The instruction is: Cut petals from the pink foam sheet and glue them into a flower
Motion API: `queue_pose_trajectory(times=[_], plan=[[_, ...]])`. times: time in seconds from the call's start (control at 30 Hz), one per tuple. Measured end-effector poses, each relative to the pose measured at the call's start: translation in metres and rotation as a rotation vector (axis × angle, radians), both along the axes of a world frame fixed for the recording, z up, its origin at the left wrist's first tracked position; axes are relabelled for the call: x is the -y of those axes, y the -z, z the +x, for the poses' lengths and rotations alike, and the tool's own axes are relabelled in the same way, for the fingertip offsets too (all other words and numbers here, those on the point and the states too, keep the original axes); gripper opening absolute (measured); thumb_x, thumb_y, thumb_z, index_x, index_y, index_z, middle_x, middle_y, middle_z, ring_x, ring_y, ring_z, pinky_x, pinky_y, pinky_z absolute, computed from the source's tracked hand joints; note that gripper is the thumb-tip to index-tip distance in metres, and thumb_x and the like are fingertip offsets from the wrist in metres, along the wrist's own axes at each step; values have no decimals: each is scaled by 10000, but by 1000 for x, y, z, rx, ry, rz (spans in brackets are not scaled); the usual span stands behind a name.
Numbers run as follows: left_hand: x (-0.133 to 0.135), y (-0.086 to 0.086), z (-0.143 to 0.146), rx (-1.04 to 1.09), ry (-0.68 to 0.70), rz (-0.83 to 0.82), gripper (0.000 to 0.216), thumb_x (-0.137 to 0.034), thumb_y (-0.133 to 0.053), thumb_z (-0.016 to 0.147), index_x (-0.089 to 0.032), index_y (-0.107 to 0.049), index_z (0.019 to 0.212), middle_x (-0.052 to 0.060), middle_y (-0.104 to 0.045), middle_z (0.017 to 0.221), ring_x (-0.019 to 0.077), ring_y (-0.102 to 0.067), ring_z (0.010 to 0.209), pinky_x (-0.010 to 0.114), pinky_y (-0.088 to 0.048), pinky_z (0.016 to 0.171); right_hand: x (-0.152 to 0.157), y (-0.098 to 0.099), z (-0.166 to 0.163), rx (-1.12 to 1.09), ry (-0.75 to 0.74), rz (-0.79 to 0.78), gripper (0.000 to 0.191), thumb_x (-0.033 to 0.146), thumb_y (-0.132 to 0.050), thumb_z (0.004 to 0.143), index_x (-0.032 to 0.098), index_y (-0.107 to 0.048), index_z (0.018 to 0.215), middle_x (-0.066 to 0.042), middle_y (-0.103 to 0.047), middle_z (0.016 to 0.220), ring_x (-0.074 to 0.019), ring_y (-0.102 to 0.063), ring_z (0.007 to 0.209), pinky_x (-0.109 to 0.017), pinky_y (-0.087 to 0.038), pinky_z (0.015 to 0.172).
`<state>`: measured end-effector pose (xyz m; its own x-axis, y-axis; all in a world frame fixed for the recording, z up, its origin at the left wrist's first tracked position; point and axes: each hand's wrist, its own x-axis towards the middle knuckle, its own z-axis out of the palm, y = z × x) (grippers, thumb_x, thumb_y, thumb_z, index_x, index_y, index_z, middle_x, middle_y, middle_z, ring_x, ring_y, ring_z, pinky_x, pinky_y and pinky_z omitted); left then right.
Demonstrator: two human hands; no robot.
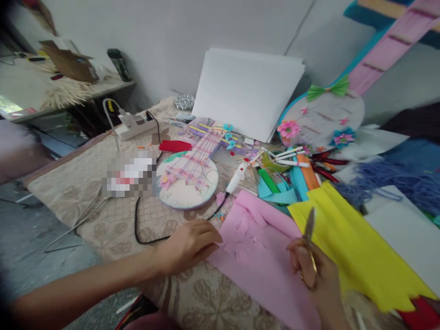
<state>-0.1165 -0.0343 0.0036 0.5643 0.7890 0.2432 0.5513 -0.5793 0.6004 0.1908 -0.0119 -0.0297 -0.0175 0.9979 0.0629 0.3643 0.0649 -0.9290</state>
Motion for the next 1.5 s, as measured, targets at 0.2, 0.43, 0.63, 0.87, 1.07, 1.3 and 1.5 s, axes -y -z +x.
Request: queue_pose_trajectory(times=[0.2,0.43,0.63,0.87,1.07,1.3,1.5], plan=[[-34,6,27,-83,-173,-44,167,-168,-465,835,-153,-572,962,79,-642,933,181,-606,827,289,-476,719,-5,1,-20,-43,-73,-7,291,444,-486,837,185,-543,718,33,-427,491,-112,-405,424,-235,-322,409],[-72,5,70,-261,-98,167,197,-89,-444,817,-143,-562,965,87,-606,930,197,-556,871,307,-456,715,2,1,-18,-138,-50,48,300,434,-479,842,180,-539,693,43,-418,467,-94,-392,397,-214,-320,383],[-91,9,86,-429,71,426,206,-58,-388,843,-119,-571,916,112,-564,978,210,-493,921,344,-396,765,2,1,-16,-170,-41,35,302,445,-491,827,182,-543,691,45,-420,462,-96,-398,392,-211,-339,372],[-97,15,79,-313,98,530,219,-147,-359,902,-127,-578,904,97,-604,989,183,-511,917,331,-371,774,3,-2,-19,-192,-29,-7,279,424,-491,837,179,-547,716,41,-424,490,-94,-403,417,-207,-344,389],[-81,7,84,-31,129,636,208,-148,-373,905,-172,-570,965,60,-625,1093,166,-522,988,334,-374,831,-5,-9,-19,-381,-32,-239,338,484,-483,825,158,-567,794,0,-539,570,-88,-424,396,-218,-286,363],[-76,4,91,65,309,626,215,-163,-410,895,-206,-592,1002,65,-594,1178,163,-463,1147,349,-380,914,-19,-7,-12,-410,-200,-364,256,375,-659,708,173,-513,649,42,-474,474,-80,-385,350,-211,-274,342],[-76,9,98,168,236,446,225,-157,-396,885,-182,-578,1014,102,-577,1171,175,-487,1117,355,-411,919,-18,-5,-11,-339,-167,-240,219,360,-634,727,181,-521,675,46,-461,460,-96,-415,366,-228,-295,365]])
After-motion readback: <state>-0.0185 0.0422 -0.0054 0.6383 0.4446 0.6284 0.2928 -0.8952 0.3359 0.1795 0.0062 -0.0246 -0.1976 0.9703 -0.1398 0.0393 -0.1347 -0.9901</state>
